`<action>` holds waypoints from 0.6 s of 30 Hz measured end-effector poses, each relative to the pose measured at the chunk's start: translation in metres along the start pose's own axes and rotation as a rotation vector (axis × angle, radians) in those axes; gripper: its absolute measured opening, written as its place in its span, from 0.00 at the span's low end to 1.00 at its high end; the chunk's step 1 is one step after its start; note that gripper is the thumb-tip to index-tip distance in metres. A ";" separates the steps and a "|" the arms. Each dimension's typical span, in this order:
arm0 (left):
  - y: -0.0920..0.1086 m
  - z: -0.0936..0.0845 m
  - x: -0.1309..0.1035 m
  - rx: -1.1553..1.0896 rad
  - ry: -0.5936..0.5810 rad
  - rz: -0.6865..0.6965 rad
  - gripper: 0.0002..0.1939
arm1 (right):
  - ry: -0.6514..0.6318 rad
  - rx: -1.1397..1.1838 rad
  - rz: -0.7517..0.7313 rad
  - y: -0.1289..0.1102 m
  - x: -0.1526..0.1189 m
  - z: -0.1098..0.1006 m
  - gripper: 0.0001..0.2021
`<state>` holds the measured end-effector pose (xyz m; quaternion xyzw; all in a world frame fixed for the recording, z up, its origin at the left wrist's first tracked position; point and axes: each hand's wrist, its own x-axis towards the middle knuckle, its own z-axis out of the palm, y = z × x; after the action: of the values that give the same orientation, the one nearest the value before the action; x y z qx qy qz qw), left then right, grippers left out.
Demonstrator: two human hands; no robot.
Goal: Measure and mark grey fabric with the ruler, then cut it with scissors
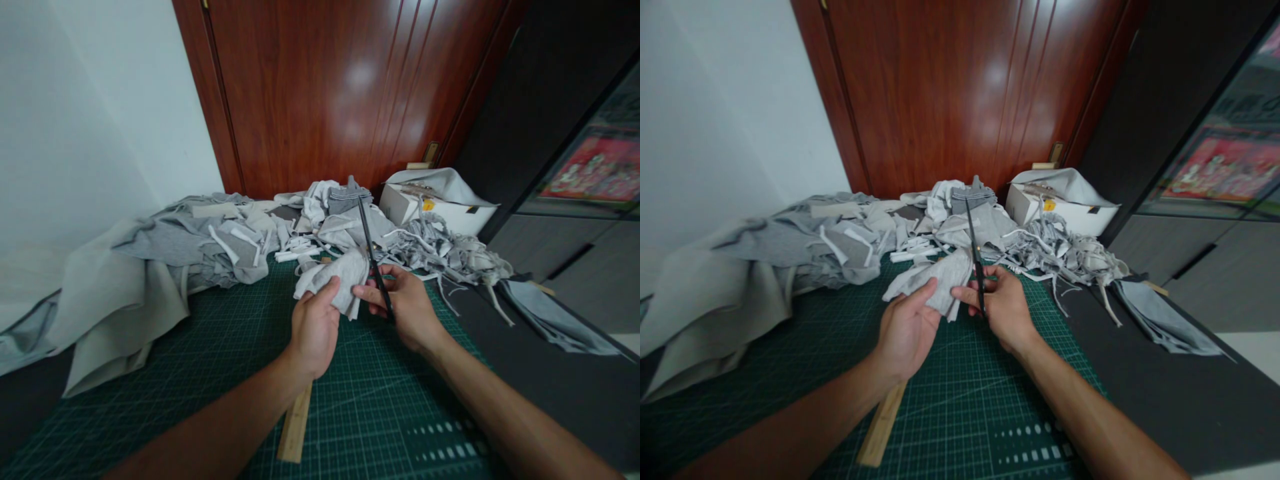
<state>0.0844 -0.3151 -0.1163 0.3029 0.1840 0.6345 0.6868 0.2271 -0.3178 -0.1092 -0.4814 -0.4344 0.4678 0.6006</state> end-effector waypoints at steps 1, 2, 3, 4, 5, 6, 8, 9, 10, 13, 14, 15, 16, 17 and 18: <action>0.001 0.000 0.000 -0.014 -0.010 -0.004 0.18 | -0.008 0.010 -0.002 0.000 -0.001 0.002 0.34; 0.002 0.000 0.000 -0.028 -0.018 -0.010 0.17 | -0.014 0.018 -0.006 0.000 -0.001 0.002 0.34; 0.002 0.000 0.000 -0.037 -0.019 -0.016 0.16 | -0.019 0.023 -0.008 -0.001 -0.001 0.003 0.34; 0.003 -0.001 0.000 -0.040 -0.013 -0.022 0.15 | -0.021 0.026 -0.010 -0.001 0.000 0.003 0.33; 0.003 -0.001 0.001 -0.039 0.000 -0.027 0.14 | -0.019 0.027 -0.009 -0.001 0.000 0.002 0.33; 0.003 -0.002 0.002 -0.035 0.017 -0.031 0.14 | -0.016 0.026 -0.008 -0.002 0.001 0.001 0.33; 0.003 -0.003 0.003 -0.023 0.051 -0.034 0.14 | -0.009 0.013 -0.008 -0.002 0.003 -0.001 0.32; 0.003 -0.004 0.003 -0.018 0.060 -0.036 0.14 | -0.010 0.003 -0.011 -0.002 0.003 -0.002 0.31; 0.003 -0.004 0.003 -0.012 0.063 -0.041 0.14 | -0.016 -0.005 -0.016 -0.002 0.004 -0.003 0.30; 0.004 -0.004 0.003 0.063 0.036 -0.064 0.16 | -0.055 -0.018 -0.035 -0.001 0.004 -0.006 0.27; 0.004 -0.004 0.003 0.110 0.014 -0.079 0.16 | -0.072 -0.020 -0.040 -0.001 0.004 -0.006 0.26; 0.005 -0.005 0.003 0.159 -0.008 -0.097 0.16 | -0.089 -0.020 -0.046 -0.001 0.004 -0.007 0.26; 0.005 -0.005 0.003 0.203 -0.028 -0.115 0.15 | -0.107 -0.019 -0.051 0.000 0.004 -0.007 0.26; 0.005 -0.006 0.003 0.233 -0.040 -0.132 0.15 | -0.124 -0.020 -0.058 0.000 0.004 -0.007 0.26; 0.005 -0.006 0.003 0.250 -0.042 -0.146 0.15 | -0.138 -0.021 -0.065 0.000 0.004 -0.008 0.26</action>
<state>0.0766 -0.3109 -0.1172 0.3853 0.2687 0.5484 0.6919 0.2351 -0.3154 -0.1100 -0.4399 -0.4952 0.4756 0.5788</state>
